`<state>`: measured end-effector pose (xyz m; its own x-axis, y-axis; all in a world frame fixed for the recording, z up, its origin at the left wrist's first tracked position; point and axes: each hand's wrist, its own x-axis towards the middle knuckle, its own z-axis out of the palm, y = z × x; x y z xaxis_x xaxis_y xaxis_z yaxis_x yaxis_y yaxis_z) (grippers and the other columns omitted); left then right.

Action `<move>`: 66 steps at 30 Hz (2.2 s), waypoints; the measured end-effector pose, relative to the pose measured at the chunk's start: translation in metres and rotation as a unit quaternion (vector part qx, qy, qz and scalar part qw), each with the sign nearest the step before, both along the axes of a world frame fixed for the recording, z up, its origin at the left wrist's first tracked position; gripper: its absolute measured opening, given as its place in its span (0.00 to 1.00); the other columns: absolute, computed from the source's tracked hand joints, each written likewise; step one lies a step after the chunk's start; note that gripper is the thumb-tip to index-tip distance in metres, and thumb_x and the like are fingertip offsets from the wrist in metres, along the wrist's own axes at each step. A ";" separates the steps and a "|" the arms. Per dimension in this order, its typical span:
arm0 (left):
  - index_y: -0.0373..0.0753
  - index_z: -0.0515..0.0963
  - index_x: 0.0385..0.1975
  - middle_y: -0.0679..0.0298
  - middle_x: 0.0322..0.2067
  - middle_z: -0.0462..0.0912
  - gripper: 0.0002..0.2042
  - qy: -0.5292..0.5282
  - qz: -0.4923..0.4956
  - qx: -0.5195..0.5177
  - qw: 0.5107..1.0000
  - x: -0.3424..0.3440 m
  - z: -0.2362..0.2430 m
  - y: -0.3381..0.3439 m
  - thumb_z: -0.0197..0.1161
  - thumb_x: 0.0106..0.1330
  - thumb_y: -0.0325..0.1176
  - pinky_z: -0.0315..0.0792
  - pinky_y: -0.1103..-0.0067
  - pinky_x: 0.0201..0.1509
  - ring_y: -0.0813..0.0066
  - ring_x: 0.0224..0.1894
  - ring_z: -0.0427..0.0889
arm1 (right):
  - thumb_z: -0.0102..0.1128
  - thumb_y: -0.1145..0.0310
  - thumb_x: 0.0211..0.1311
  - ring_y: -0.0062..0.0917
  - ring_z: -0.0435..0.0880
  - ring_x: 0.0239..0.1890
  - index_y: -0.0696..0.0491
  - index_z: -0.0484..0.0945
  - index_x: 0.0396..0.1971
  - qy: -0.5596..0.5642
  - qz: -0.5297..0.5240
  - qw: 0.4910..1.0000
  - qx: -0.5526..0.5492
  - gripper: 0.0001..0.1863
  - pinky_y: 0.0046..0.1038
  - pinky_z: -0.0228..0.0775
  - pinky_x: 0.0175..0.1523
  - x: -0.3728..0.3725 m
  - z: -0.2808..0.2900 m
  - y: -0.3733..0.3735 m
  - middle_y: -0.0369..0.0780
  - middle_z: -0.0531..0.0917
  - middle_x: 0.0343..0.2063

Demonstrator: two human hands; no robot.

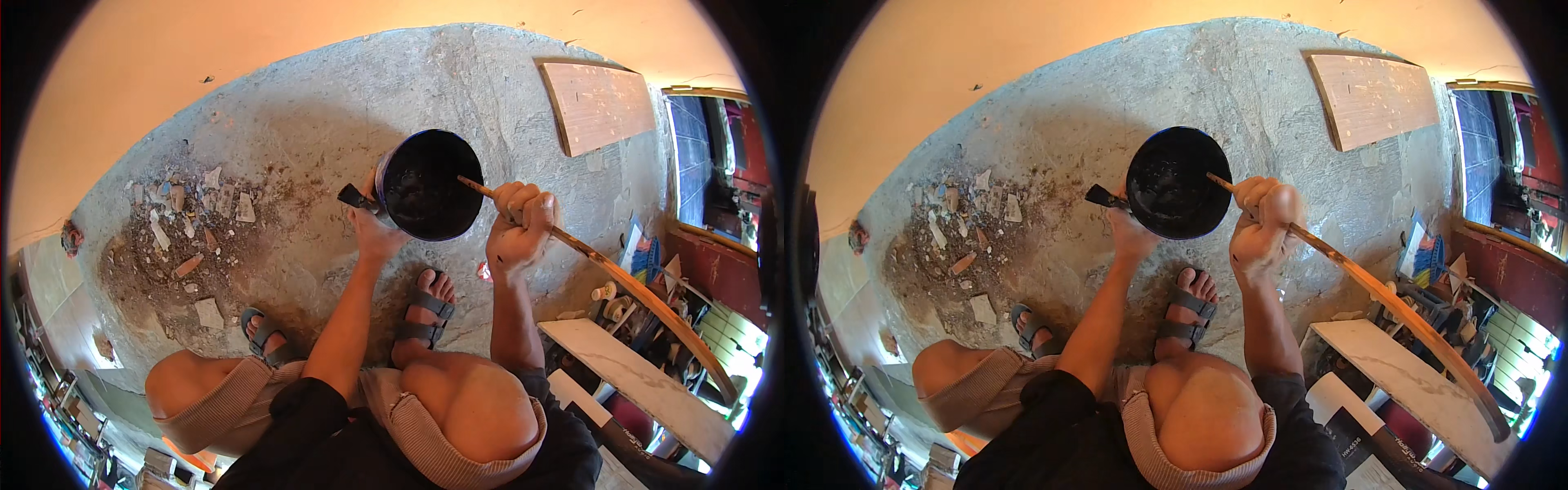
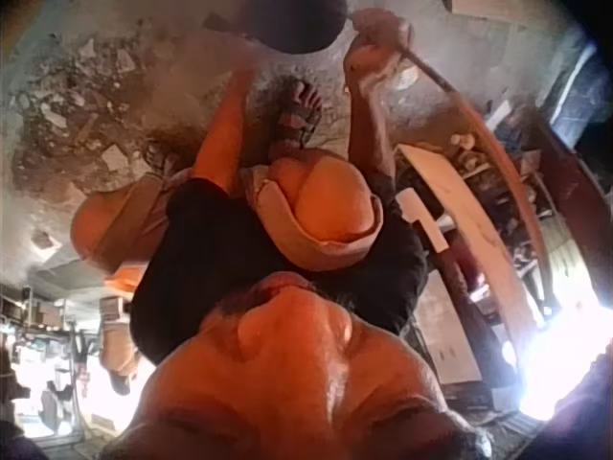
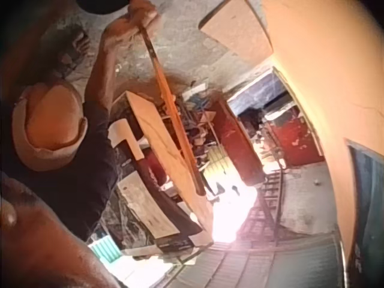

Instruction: The person holds a small can of dark paint and stirs the contents with a long wooden stick by hand.

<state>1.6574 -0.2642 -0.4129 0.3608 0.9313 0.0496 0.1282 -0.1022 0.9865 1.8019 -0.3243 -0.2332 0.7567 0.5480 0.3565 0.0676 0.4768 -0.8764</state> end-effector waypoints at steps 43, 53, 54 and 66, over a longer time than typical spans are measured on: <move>0.31 0.74 0.57 0.57 0.50 0.82 0.33 -0.056 -0.010 -0.008 0.998 0.008 0.029 0.003 0.77 0.47 0.27 0.73 0.73 0.59 0.71 0.52 0.81 | 0.40 0.63 0.77 0.22 0.54 0.20 0.49 0.52 0.18 0.002 -0.041 0.999 0.011 0.22 0.31 0.54 0.30 -0.013 -0.019 0.028 0.36 0.58 0.17; 0.33 0.73 0.55 0.58 0.48 0.82 0.33 -0.058 -0.033 0.003 0.998 0.005 0.016 0.006 0.78 0.46 0.28 0.73 0.73 0.57 0.71 0.50 0.80 | 0.40 0.64 0.77 0.21 0.51 0.15 0.51 0.54 0.18 0.068 0.087 0.993 -0.049 0.21 0.33 0.51 0.25 -0.034 -0.008 -0.005 0.35 0.56 0.13; 0.33 0.72 0.51 0.58 0.46 0.80 0.30 -0.066 -0.033 0.015 0.997 0.005 0.011 0.007 0.79 0.47 0.27 0.72 0.72 0.56 0.71 0.48 0.79 | 0.40 0.64 0.77 0.21 0.51 0.15 0.51 0.54 0.18 0.067 0.088 0.993 -0.048 0.21 0.33 0.51 0.25 -0.031 -0.008 -0.006 0.35 0.56 0.13; 0.32 0.77 0.46 0.59 0.43 0.84 0.26 -0.092 -0.028 -0.020 0.995 0.007 0.032 0.006 0.79 0.45 0.27 0.74 0.73 0.53 0.73 0.44 0.81 | 0.38 0.66 0.76 0.22 0.52 0.19 0.48 0.50 0.17 0.074 0.038 0.996 -0.044 0.22 0.32 0.52 0.30 -0.025 -0.004 0.002 0.34 0.55 0.16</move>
